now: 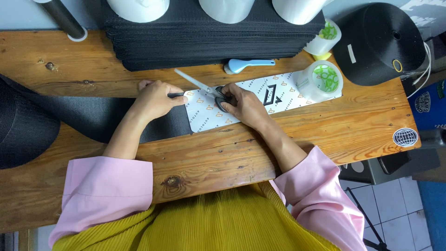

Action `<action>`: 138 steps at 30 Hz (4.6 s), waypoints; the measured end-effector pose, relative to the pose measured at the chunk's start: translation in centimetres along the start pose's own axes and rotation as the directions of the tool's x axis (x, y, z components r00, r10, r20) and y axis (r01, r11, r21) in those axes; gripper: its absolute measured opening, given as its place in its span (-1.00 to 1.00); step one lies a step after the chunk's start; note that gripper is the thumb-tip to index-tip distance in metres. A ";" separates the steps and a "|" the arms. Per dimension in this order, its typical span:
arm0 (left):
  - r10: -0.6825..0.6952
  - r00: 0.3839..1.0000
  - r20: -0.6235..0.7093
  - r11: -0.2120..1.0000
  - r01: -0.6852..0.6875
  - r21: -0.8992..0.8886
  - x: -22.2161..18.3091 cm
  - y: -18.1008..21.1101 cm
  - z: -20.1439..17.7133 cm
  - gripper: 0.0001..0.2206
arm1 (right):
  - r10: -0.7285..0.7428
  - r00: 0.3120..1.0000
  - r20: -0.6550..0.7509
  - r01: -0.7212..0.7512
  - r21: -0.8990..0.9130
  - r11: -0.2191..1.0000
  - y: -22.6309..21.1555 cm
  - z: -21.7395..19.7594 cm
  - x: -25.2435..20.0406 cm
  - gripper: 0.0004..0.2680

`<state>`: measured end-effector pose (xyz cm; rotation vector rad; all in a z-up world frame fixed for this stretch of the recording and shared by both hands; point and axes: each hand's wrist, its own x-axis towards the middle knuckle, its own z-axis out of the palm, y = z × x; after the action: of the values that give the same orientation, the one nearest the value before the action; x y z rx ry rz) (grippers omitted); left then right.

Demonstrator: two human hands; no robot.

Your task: Measuring, cutting, and applying a black adhesive strap to a branded white template

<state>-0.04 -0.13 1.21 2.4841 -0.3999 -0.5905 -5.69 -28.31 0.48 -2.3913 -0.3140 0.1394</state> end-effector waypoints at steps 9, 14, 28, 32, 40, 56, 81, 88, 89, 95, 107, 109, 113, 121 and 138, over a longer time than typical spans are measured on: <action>-0.034 0.999 -0.019 0.999 0.034 -0.001 0.0 -0.3 0.3 -0.59 | -0.048 0.989 -0.143 -0.001 -0.322 0.947 -2.3 -1.4 -0.7 -0.68; -0.040 0.999 0.007 0.999 0.040 0.003 -0.2 0.3 -0.1 -0.56 | -0.054 0.984 -0.168 -0.004 -0.327 0.945 -1.4 -1.0 -0.7 -0.71; -0.073 0.997 0.036 0.997 0.073 -0.011 -0.7 -0.7 -1.7 -0.60 | -0.256 0.942 -0.219 0.147 -0.416 0.897 -1.9 -1.5 -1.1 -0.80; -0.070 0.997 0.032 0.997 0.070 0.025 -1.3 -1.7 -2.9 -0.59 | -0.356 0.895 -0.270 0.185 -0.501 0.845 -1.8 -1.5 -1.1 -0.79; -0.074 0.997 0.033 0.986 0.068 0.154 -1.3 -3.9 -3.8 -0.59 | -0.434 0.866 -0.249 0.291 -0.457 0.841 -2.0 -1.9 -2.5 -0.73; -0.147 0.988 0.036 0.979 0.140 0.151 -1.6 -4.9 -4.4 -0.59 | 0.627 0.698 -0.345 -0.671 -0.010 0.741 14.1 -17.5 -8.1 -0.85; -0.190 0.981 0.047 0.977 0.184 0.110 -2.3 -3.3 -4.9 -0.58 | 0.526 0.713 -0.463 -0.647 -0.147 0.748 16.2 -15.5 -8.5 -0.82; -0.169 0.984 0.061 0.978 0.160 0.136 -2.5 -2.9 -5.3 -0.60 | 0.647 0.672 -0.362 -0.708 -0.057 0.704 14.8 -16.3 -8.2 -0.84; -0.168 0.984 0.056 0.979 0.159 0.128 -2.5 -3.0 -5.3 -0.60 | 0.654 0.675 -0.342 -0.697 -0.006 0.717 14.7 -16.4 -8.2 -0.82; -0.164 0.985 0.043 0.980 0.158 0.120 -2.3 -3.4 -5.2 -0.60 | 0.697 0.666 -0.264 -0.673 0.191 0.715 15.0 -16.9 -8.2 -0.81; -0.195 0.981 0.024 0.978 0.192 0.077 -2.2 -3.7 -4.9 -0.59 | 0.694 0.696 -0.185 -0.640 0.278 0.716 13.8 -18.0 -9.3 -0.95; -0.199 0.980 0.028 0.978 0.196 0.077 -2.0 -4.0 -4.8 -0.58 | 0.686 0.703 -0.187 -0.625 0.297 0.722 14.2 -17.9 -9.4 -0.95; -0.176 0.984 0.028 0.981 0.173 0.088 -2.0 -4.0 -4.8 -0.60 | 0.657 0.728 -0.196 -0.596 0.293 0.747 15.4 -17.6 -9.5 -0.95; -0.105 0.994 0.005 0.981 0.103 0.167 -1.1 -3.7 -3.6 -0.55 | 0.649 0.708 -0.279 -0.618 0.200 0.761 17.0 -17.2 -9.2 -0.90; -0.030 0.999 -0.021 0.999 0.029 -0.032 0.7 1.4 0.7 -0.69 | -0.141 0.869 -0.474 -0.092 -0.436 0.895 8.1 -16.8 -9.7 -0.78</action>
<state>0.04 -1.82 1.28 2.4683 -0.3433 -0.5769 -10.42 -47.52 7.61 -2.7599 -0.1376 -0.6251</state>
